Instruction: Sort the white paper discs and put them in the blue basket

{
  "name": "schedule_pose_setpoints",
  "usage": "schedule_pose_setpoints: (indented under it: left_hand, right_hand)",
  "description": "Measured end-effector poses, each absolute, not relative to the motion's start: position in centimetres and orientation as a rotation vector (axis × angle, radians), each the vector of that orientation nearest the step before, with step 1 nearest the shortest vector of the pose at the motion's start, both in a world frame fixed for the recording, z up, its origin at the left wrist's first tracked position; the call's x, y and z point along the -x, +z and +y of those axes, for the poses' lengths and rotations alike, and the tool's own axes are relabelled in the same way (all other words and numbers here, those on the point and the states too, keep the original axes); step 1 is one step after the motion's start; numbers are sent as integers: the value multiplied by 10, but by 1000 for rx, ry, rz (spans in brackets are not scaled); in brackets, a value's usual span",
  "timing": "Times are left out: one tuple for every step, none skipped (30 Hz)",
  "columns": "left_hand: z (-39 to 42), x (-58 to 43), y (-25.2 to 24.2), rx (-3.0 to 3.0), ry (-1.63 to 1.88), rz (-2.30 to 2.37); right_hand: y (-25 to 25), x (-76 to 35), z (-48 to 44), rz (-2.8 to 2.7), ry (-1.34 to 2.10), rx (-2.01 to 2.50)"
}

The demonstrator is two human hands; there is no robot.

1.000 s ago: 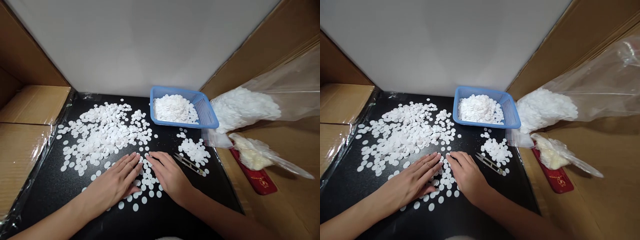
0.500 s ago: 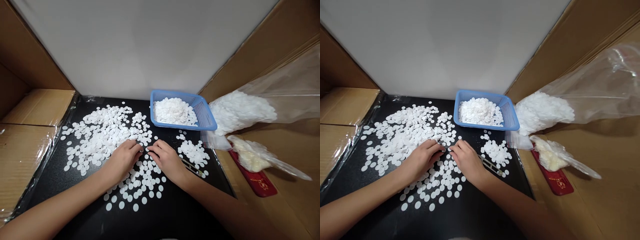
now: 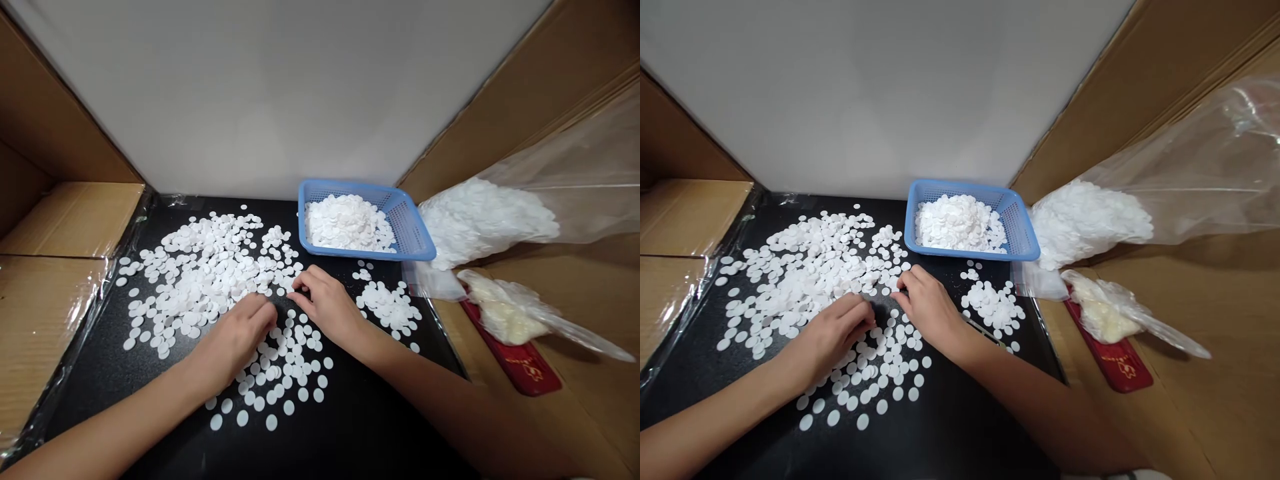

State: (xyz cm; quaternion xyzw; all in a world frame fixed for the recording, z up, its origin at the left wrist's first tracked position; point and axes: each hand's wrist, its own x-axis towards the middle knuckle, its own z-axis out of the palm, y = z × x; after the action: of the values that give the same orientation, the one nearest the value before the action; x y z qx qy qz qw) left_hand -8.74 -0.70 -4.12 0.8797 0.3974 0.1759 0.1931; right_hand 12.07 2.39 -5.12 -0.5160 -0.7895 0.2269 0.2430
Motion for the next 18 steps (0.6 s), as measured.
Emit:
schedule_pose_setpoints:
  left_hand:
    - [-14, 93, -41, -2525, 489, 1051]
    - [-20, 98, -40, -2583, 483, 980]
    - [-27, 104, -41, -2629, 481, 928]
    - [-32, 109, -41, -2664, 469, 878]
    - [-36, 113, -41, -2682, 464, 840]
    - [-39, 116, -42, -2681, 459, 819]
    - [-40, 117, -42, -2666, 455, 818]
    - [-38, 117, -42, -2641, 463, 841]
    - [-35, 116, -42, -2611, 481, 886]
    - [-30, 113, -42, -2584, 504, 947]
    - [-24, 109, -42, -2568, 537, 1012]
    - [-16, 104, -42, -2563, 572, 1078]
    - [-8, 98, -42, -2578, 594, 1138]
    - [0, 92, -42, -2599, 583, 1169]
    - [7, 87, -43, -2627, 572, 1184]
    - [14, 81, -44, -2655, 538, 1205]
    - [20, 77, -45, -2677, 500, 1217]
    - [25, 73, -46, -2684, 484, 1223]
  right_hand:
    - [-52, -119, 25, -2161, 620, 1421]
    - [-52, -118, 26, -2155, 633, 1427]
    - [-52, -118, 26, -2146, 657, 1424]
    - [-53, -118, 27, -2135, 681, 1413]
    - [-53, -118, 27, -2125, 696, 1396]
    - [-53, -119, 26, -2123, 700, 1374]
    - [-53, -119, 26, -2127, 692, 1352]
    - [-53, -120, 24, -2137, 673, 1329]
    - [-52, -121, 23, -2148, 645, 1310]
    - [-52, -121, 20, -2160, 618, 1293]
    - [-52, -121, 17, -2173, 593, 1279]
    - [-52, -122, 13, -2187, 573, 1266]
    - [-53, -122, 8, -2206, 555, 1248]
    - [-54, -122, 4, -2228, 539, 1226]
    - [-55, -122, -1, -2251, 525, 1200]
    - [-56, -123, -5, -2270, 514, 1175]
    - [-57, -123, -8, -2282, 505, 1155]
    - [-58, -124, -11, -2287, 503, 1139]
